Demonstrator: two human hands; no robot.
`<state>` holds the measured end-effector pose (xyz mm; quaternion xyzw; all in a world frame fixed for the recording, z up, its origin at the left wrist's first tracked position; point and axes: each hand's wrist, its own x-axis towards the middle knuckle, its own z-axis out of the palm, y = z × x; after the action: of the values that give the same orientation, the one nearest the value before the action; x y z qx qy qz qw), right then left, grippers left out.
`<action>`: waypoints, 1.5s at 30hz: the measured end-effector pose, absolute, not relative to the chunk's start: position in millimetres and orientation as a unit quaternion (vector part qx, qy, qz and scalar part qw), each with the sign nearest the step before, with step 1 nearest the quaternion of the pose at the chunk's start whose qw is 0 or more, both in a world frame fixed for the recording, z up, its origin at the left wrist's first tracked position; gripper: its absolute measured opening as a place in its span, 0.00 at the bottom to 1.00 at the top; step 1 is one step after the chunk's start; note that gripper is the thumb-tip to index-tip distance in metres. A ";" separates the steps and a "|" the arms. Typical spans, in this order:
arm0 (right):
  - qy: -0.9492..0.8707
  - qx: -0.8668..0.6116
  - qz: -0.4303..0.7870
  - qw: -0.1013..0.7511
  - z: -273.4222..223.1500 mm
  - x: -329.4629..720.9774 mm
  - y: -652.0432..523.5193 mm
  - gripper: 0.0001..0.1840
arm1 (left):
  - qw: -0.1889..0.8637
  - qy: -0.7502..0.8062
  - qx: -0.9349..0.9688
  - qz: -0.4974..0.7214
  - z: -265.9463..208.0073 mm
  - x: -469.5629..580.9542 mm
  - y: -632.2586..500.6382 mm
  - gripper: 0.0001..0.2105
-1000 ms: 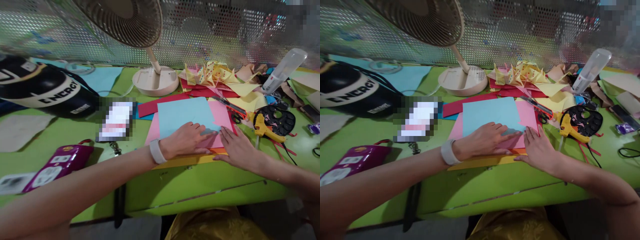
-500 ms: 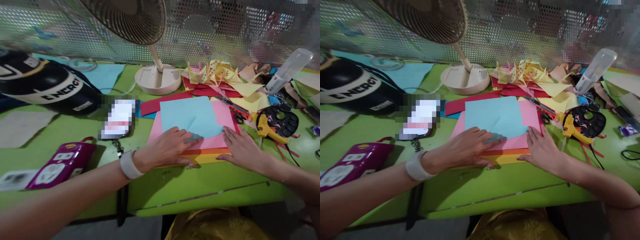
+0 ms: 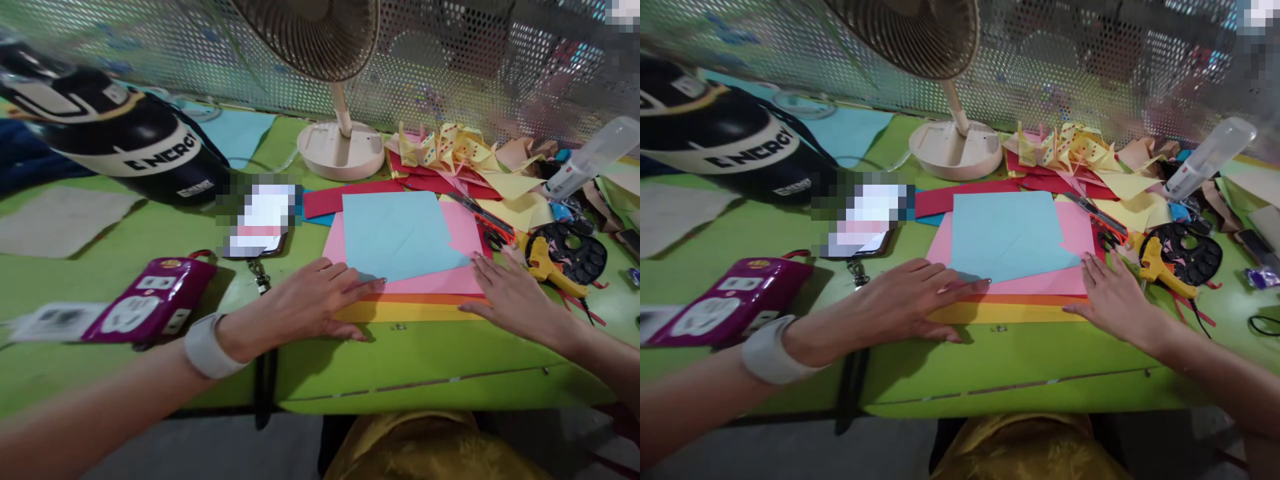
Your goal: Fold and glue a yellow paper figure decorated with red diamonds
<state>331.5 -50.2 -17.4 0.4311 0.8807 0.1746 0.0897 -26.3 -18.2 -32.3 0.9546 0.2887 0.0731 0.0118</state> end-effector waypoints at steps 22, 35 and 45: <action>0.825 0.558 -0.061 -0.068 -12.5 311.4 6.1 0.27 | -0.108 0.224 0.945 0.214 -7.6 -14.3 6.0 0.24; 0.612 0.514 -0.390 -0.458 -12.6 313.5 11.7 0.21 | 0.718 0.372 0.558 0.189 7.4 44.7 -20.2 0.21; 0.746 0.446 -0.253 -0.426 -9.4 297.3 -15.8 0.17 | 0.764 0.420 0.200 0.447 -15.5 64.7 14.0 0.08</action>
<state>297.3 -15.8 -9.4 0.4455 0.7459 -0.2530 -0.4256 64.7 14.0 -15.5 0.2003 0.4196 0.4474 0.7640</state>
